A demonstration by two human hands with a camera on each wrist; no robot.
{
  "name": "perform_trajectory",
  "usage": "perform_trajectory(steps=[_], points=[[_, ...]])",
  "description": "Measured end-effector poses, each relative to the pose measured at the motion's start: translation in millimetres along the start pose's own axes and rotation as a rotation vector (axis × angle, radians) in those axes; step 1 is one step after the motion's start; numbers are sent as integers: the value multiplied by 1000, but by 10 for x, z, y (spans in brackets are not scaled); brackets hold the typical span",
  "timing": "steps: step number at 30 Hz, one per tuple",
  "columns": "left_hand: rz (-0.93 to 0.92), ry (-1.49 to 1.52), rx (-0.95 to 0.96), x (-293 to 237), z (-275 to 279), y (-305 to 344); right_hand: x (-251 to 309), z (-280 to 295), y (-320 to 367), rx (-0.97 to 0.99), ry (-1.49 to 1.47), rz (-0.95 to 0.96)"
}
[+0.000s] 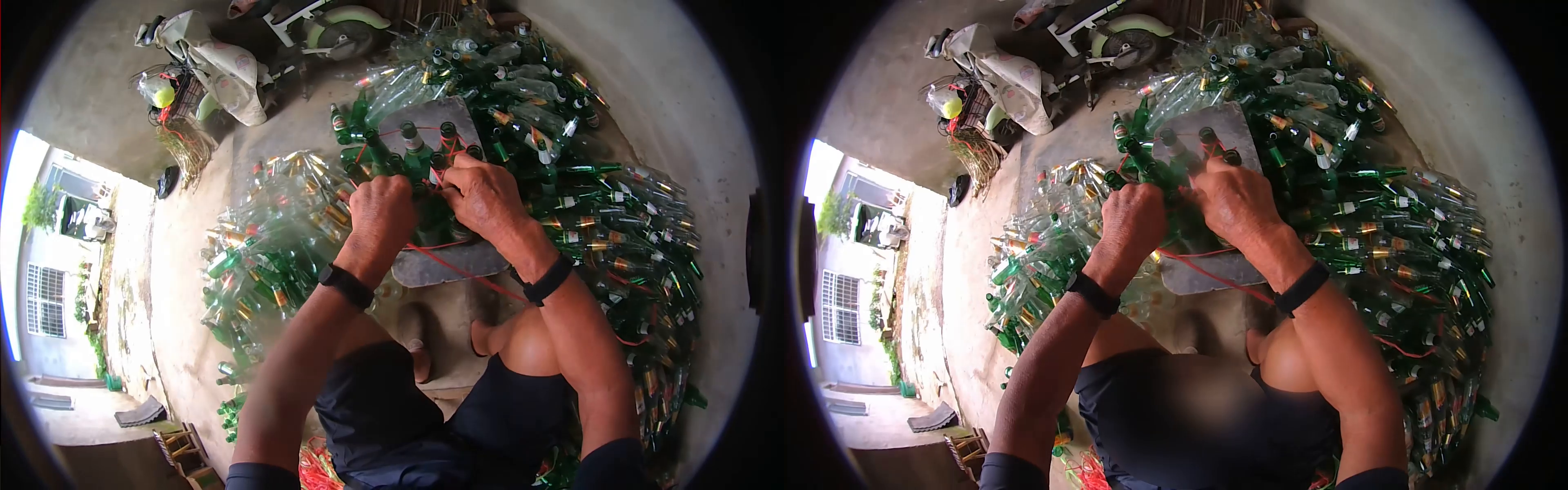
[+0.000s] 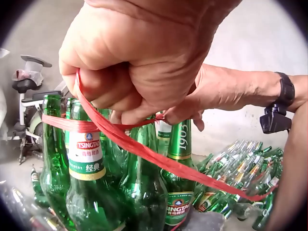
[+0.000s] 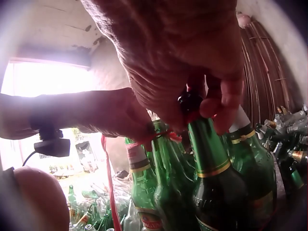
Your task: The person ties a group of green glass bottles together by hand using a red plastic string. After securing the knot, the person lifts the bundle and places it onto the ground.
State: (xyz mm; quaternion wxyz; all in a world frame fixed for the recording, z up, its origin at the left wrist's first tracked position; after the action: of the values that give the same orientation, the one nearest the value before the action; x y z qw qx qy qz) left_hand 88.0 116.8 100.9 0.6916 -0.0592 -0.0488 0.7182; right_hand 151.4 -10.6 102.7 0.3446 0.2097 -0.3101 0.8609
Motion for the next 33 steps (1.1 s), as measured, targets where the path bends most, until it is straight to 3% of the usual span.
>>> perform_trajectory(steps=[9, 12, 14, 18, 20, 33], points=[[112, 69, 37, 127, -186, 75, 18, 36, 30, -56, -37, 49], [160, 182, -114, 125, -161, 181, 111, 70, 60, -79, -14, 103], [172, 369, -384, 162, -106, 260, 106, 40, 72, -69, 1, 131], [339, 515, -329, 162, -137, 341, 92, -23, 103, -39, 22, 222], [374, 593, -414, 172, -165, 411, 96, -24, 111, -26, 13, 231], [288, 606, -476, 216, -223, 403, 69, -90, 87, 24, 49, 187]])
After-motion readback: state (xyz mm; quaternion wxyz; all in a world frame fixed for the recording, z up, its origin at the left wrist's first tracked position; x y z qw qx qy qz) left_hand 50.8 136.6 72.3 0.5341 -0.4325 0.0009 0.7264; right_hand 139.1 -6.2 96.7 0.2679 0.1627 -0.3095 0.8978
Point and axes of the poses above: each hand's wrist, its own y-axis away from the middle knuckle, its own z-axis out of the back of the hand, x = y × z, the point moved 9 cm from there along -y, towards the middle knuckle, and after that the axes turned 11 degrees about -z, right-handed, at the moved point
